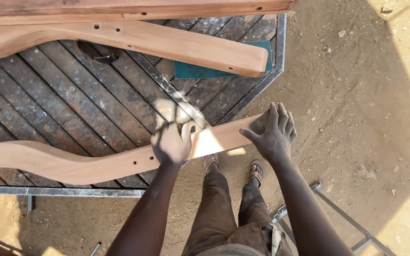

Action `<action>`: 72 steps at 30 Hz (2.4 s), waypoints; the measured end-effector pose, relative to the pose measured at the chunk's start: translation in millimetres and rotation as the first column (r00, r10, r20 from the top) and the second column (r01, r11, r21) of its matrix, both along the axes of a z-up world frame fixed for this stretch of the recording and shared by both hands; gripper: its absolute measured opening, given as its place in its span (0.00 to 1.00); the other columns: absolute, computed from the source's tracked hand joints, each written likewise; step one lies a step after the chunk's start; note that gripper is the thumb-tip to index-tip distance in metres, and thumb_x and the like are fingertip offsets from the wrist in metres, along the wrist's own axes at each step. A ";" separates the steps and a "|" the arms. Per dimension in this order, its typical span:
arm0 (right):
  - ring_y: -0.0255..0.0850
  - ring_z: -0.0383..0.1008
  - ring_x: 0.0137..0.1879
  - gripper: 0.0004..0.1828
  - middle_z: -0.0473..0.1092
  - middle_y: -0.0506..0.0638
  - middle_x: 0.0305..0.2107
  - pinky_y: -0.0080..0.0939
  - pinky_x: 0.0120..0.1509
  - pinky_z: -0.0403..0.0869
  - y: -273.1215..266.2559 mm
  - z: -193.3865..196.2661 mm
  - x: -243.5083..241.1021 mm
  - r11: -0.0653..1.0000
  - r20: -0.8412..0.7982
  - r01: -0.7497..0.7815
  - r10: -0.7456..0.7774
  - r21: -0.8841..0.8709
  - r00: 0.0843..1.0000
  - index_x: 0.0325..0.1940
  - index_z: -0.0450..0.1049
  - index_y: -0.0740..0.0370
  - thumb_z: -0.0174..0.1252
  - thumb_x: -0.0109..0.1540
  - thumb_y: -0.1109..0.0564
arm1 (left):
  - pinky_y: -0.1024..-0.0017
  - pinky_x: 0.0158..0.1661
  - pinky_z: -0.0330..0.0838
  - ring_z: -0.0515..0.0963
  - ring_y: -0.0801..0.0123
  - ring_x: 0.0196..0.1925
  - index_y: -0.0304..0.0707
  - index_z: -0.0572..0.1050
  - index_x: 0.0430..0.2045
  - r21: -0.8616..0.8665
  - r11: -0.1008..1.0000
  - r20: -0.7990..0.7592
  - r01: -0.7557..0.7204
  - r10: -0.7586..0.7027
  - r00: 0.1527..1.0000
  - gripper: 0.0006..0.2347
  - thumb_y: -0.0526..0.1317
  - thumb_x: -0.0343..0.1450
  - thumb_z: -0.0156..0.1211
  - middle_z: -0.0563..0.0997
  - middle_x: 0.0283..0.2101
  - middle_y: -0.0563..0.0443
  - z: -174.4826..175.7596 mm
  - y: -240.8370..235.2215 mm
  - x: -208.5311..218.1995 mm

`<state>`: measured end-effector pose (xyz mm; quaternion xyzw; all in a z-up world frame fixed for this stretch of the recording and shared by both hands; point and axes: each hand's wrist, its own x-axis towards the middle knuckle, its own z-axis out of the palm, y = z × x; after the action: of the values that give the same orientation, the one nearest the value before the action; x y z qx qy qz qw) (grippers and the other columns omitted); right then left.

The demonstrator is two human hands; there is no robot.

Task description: Sanding wooden furniture components with sandpaper to smooth the surface.

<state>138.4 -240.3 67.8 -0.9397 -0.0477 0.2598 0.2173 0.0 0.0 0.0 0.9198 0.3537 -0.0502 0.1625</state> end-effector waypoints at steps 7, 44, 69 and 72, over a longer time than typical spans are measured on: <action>0.67 0.42 0.74 0.57 0.43 0.65 0.68 0.68 0.79 0.45 -17.9 -4.7 -11.7 0.965 0.178 0.235 -0.252 0.114 0.951 0.77 0.45 0.64 0.71 0.57 0.42 | 0.55 0.48 0.72 0.81 0.50 0.45 0.52 0.70 0.23 -0.125 0.992 -0.005 -0.032 0.032 0.999 0.16 0.59 0.73 0.49 0.78 0.34 0.49 -19.2 0.4 0.4; 0.51 0.61 0.72 0.32 0.63 0.53 0.65 0.58 0.71 0.54 10.8 -72.8 -101.4 0.900 0.732 -0.436 0.315 -0.028 0.604 0.61 0.70 0.57 0.60 0.52 0.53 | 0.61 0.50 0.73 0.83 0.53 0.48 0.48 0.79 0.25 0.099 0.990 -0.069 -0.104 0.111 0.991 0.22 0.57 0.79 0.40 0.83 0.36 0.47 -20.7 -17.2 0.1; 0.53 0.72 0.64 0.29 0.73 0.51 0.59 0.54 0.70 0.64 -15.5 -112.2 -58.2 0.948 0.821 -0.304 0.244 -0.091 0.516 0.60 0.76 0.54 0.58 0.53 0.62 | 0.59 0.52 0.71 0.84 0.53 0.48 0.45 0.82 0.26 0.024 0.993 -0.100 -0.113 0.115 0.988 0.24 0.56 0.75 0.37 0.85 0.37 0.45 -5.8 -18.4 5.9; 0.50 0.69 0.68 0.27 0.72 0.44 0.61 0.57 0.71 0.63 -20.8 -96.2 -63.5 0.829 0.727 -0.556 0.415 -0.055 0.547 0.61 0.76 0.45 0.54 0.58 0.62 | 0.60 0.53 0.72 0.84 0.52 0.49 0.45 0.81 0.26 0.062 0.993 -0.091 -0.103 0.108 0.990 0.21 0.54 0.74 0.40 0.85 0.38 0.44 2.1 -24.1 4.1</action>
<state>75.0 -261.1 -28.4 -0.8893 -0.4103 -0.0801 0.1855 4.1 -24.1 2.1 0.9006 0.4105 -0.0748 0.1216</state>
